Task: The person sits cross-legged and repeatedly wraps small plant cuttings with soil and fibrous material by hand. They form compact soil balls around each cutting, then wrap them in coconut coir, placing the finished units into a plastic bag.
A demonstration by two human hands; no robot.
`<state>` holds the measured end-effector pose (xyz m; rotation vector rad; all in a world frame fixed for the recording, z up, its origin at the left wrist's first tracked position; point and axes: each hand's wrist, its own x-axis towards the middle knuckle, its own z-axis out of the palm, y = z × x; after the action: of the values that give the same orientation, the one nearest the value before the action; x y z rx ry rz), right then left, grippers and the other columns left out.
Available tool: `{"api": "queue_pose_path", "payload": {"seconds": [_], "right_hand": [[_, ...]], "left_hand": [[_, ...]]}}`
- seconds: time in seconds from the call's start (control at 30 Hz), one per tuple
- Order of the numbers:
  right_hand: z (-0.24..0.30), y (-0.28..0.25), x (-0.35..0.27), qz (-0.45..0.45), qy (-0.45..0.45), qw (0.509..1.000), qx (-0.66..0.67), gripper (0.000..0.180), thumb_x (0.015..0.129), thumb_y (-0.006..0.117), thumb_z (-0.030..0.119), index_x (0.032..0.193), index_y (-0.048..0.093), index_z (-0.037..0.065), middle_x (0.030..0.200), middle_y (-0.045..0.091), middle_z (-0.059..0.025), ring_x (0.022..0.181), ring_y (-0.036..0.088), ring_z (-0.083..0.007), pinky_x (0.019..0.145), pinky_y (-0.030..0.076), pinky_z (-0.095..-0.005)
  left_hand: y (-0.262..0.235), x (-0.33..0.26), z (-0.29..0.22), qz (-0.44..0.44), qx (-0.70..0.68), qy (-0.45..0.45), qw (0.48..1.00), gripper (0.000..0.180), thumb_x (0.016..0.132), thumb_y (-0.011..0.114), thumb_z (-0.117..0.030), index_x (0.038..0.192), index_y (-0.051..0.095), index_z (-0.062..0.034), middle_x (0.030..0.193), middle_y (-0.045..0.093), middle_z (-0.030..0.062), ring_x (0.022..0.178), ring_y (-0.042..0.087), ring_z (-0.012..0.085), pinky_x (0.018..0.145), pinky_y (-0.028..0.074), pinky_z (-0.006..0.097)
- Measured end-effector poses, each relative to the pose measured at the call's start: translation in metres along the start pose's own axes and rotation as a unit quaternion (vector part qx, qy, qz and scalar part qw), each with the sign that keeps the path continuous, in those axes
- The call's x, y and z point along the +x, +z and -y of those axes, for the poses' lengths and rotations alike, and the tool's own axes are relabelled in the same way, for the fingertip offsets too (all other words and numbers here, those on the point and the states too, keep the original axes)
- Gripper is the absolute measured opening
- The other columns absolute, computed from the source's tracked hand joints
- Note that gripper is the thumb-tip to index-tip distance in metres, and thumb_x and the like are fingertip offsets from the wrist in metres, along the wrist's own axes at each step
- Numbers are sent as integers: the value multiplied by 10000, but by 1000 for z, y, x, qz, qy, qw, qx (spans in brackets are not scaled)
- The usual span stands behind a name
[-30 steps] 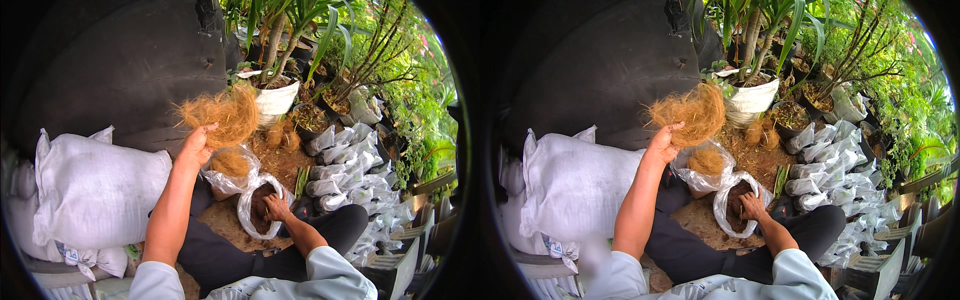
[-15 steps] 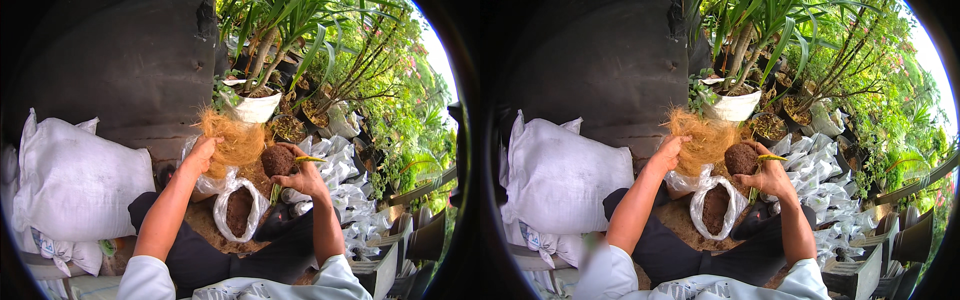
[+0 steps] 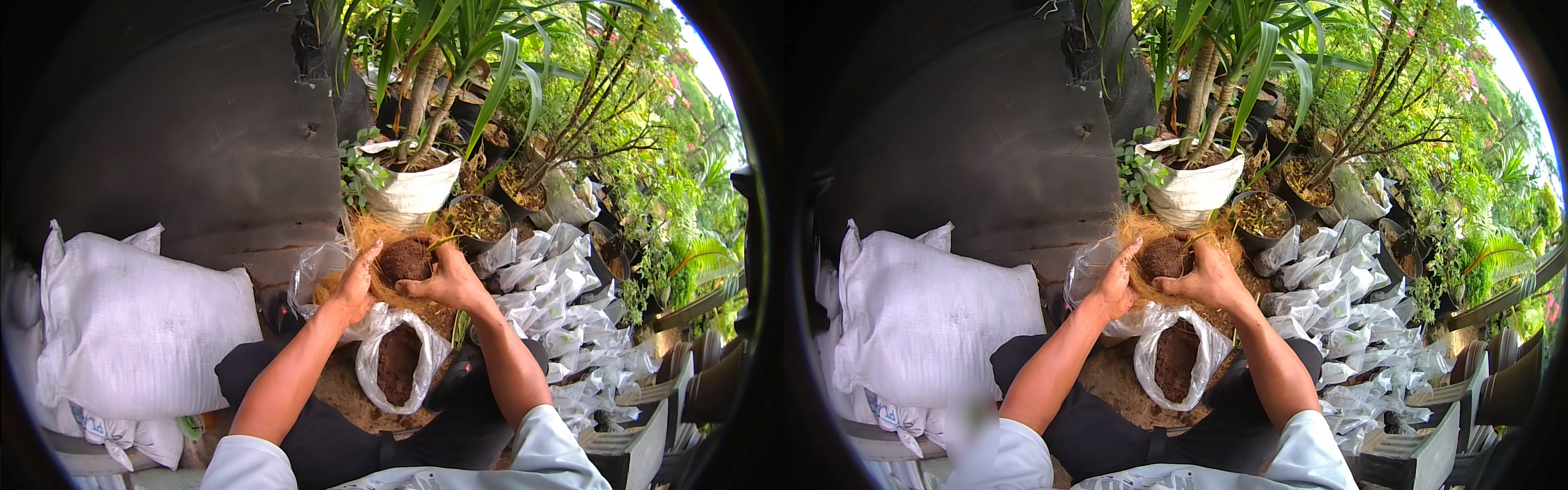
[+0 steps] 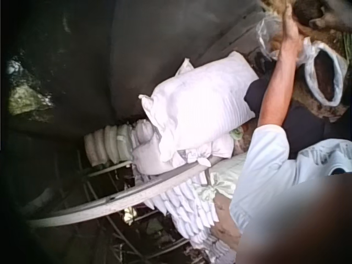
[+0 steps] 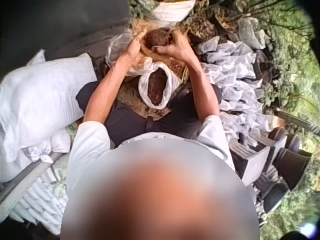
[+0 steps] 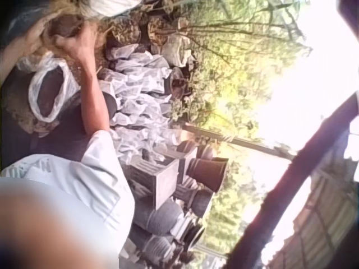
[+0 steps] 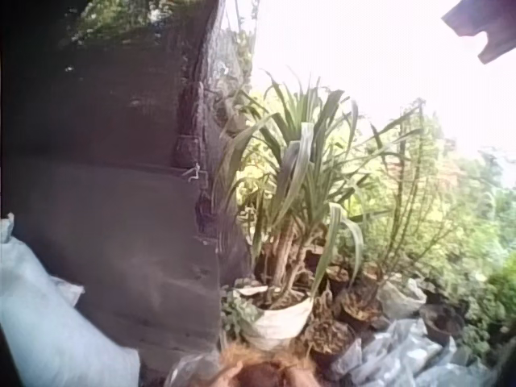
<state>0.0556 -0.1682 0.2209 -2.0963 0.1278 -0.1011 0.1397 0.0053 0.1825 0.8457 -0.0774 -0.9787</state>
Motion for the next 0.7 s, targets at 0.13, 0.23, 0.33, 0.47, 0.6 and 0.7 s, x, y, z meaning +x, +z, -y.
{"api": "queue_pose_path", "payload": {"seconds": [0.13,0.23,0.33,0.47,0.6,0.7], "right_hand": [[2,5,2,-4,-1,998,-55,897,602,860,432,1333,546,17,1029,704,-216,1056,667,-356,1043,413,-420],[7,7,-3,-48,-5,991,-124,948,625,847,522,1385,508,68,1113,679,-211,1139,619,-352,1137,260,-497],[9,-12,-9,-168,-154,956,-186,921,702,813,578,1412,480,95,1320,577,-215,1312,498,-310,1179,133,-543],[-4,-62,-10,-371,-51,926,48,511,872,721,198,1303,561,-25,1205,650,-192,1120,623,-285,971,496,-403],[-19,-44,-19,-23,101,982,160,657,864,770,277,1371,501,-43,1294,607,-212,1232,563,-287,1058,437,-399],[-21,15,-18,12,28,967,252,701,872,776,332,1377,483,-56,1308,600,-190,1248,549,-260,1050,450,-415]], "left_hand": [[4,10,11,-34,59,38,997,456,1025,496,-407,1334,557,-77,1289,625,91,1139,633,208,1005,499,371],[5,13,15,-48,-10,17,999,454,985,558,-425,1279,594,-81,1233,652,93,1090,651,230,962,525,397],[3,11,11,-54,-110,4,993,493,937,610,-455,1266,599,-89,1225,654,117,1098,647,285,946,533,473],[3,6,-3,-50,-147,98,983,504,935,615,-456,1292,580,-103,1248,641,106,1146,622,303,999,493,520],[8,4,-12,-82,-167,141,972,510,943,609,-451,1316,562,-106,1266,631,99,1165,611,292,1024,476,501],[16,4,-3,-86,-159,154,971,494,957,591,-438,1312,559,-96,1263,633,91,1159,612,277,1022,478,475]]}}
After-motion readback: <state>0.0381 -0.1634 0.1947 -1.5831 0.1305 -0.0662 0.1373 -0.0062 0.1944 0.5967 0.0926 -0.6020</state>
